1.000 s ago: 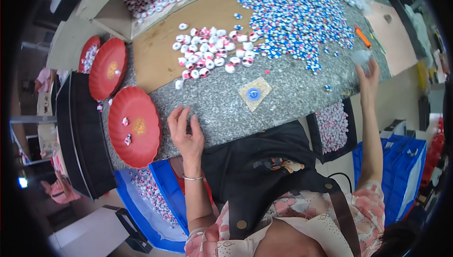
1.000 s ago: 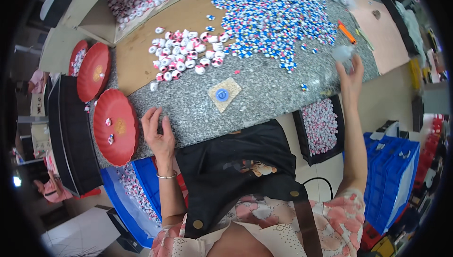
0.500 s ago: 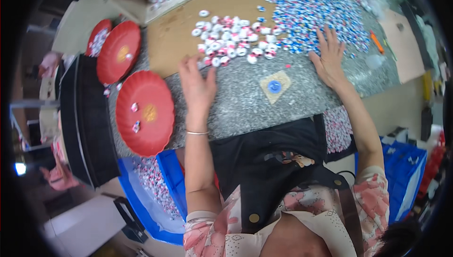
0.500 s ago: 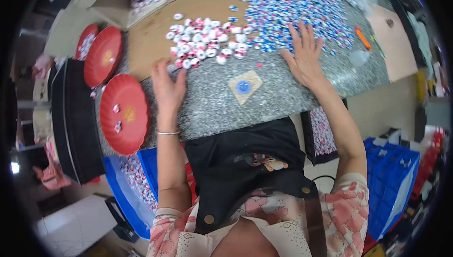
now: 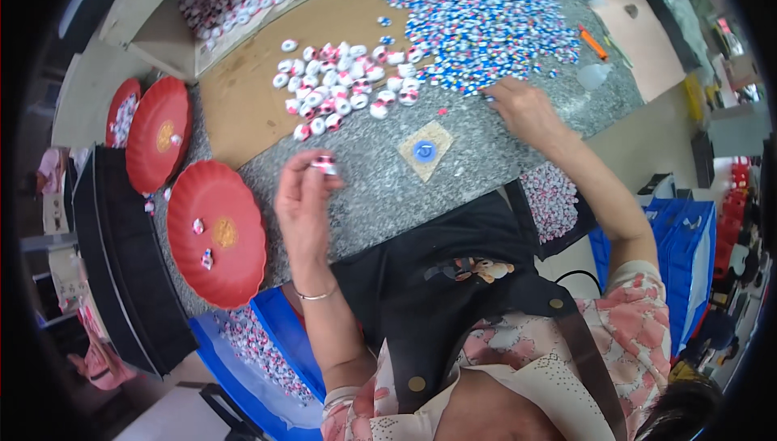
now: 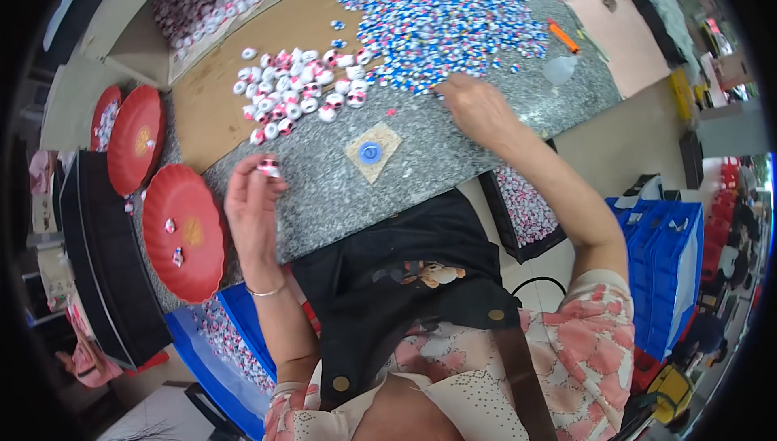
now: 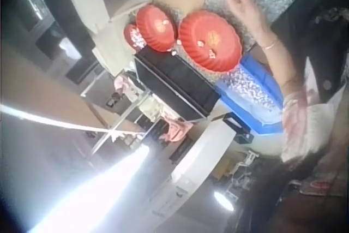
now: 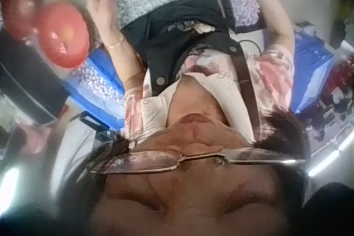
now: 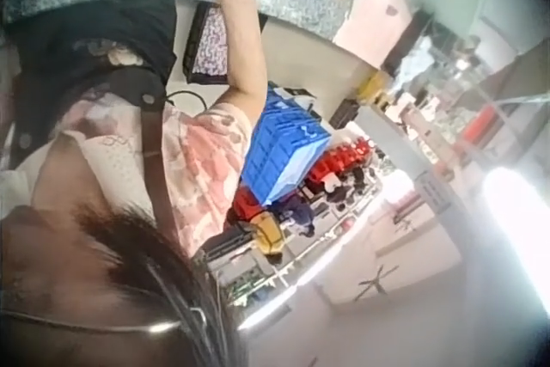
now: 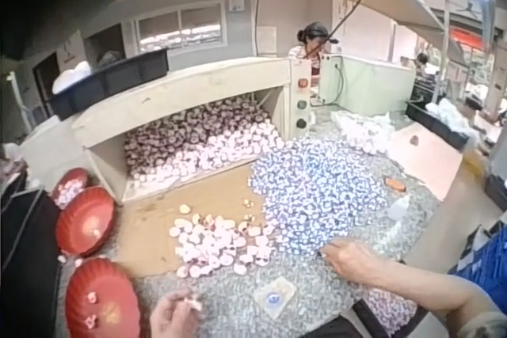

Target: Assembling small plastic components by hand at a factory workbench.

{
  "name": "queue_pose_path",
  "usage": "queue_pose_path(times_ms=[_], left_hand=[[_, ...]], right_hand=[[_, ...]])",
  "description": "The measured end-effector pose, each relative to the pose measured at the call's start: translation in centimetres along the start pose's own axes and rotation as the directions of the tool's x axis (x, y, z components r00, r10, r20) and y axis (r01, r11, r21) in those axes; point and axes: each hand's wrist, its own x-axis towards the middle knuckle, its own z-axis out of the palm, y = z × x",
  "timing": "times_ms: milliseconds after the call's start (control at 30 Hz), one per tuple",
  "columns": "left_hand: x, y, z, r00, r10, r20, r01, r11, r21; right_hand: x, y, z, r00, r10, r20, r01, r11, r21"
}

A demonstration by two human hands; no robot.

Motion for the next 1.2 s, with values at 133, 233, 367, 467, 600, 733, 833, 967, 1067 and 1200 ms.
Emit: queue_pose_path(times_ms=[133, 233, 367, 467, 600, 733, 833, 967, 1067, 1200], left_hand=[[-2.7, -1.1, 1.5, 0.993, -0.057, 0.100, 0.092, 0.914, -0.396], [-3.1, -2.6, 1.8, 0.995, -0.074, 0.062, 0.094, 0.892, -0.442], [-3.4, -2.4, 2.7, 0.979, -0.123, 0.161, 0.182, 0.881, -0.436], [-3.6, -2.5, 2.6, 0.984, -0.124, 0.127, 0.164, 0.912, -0.377], [-3.8, -3.0, 2.7, 0.992, -0.027, 0.120, 0.055, 0.971, -0.234], [-4.2, -2.1, 2.8, 0.989, -0.085, 0.118, 0.103, 0.982, -0.157], [-4.3, -1.9, 2.5, 0.989, -0.066, 0.132, 0.095, 0.969, -0.229], [-4.4, -2.3, 2.1, 0.980, -0.141, 0.142, 0.177, 0.941, -0.289], [-4.8, -3.0, 1.8, 0.985, -0.072, 0.157, 0.108, 0.965, -0.240], [-4.4, -2.2, 2.3, 0.989, -0.074, 0.129, 0.092, 0.985, -0.143]], right_hand=[[0.1, 1.2, 0.2, 0.989, -0.151, -0.002, 0.149, 0.982, -0.115], [0.0, 0.1, -0.8, 0.997, -0.075, -0.005, 0.074, 0.996, -0.058], [-0.5, -0.4, -0.5, 0.994, -0.108, 0.028, 0.110, 0.989, -0.099], [0.1, -1.1, -1.5, 0.993, -0.040, 0.111, 0.051, 0.994, -0.099], [0.0, -4.3, -1.8, 0.978, 0.146, 0.152, -0.186, 0.934, 0.305], [-0.2, -4.5, -1.0, 0.974, -0.177, 0.141, 0.164, 0.982, 0.095], [0.0, -4.3, -1.3, 0.974, -0.174, 0.142, 0.160, 0.981, 0.108], [0.1, -4.4, -1.5, 0.972, -0.168, 0.167, 0.132, 0.970, 0.205], [1.1, -7.3, -2.2, 0.957, -0.243, 0.161, 0.194, 0.942, 0.274], [3.1, -9.9, -2.0, 0.919, -0.331, 0.214, 0.282, 0.932, 0.229]])
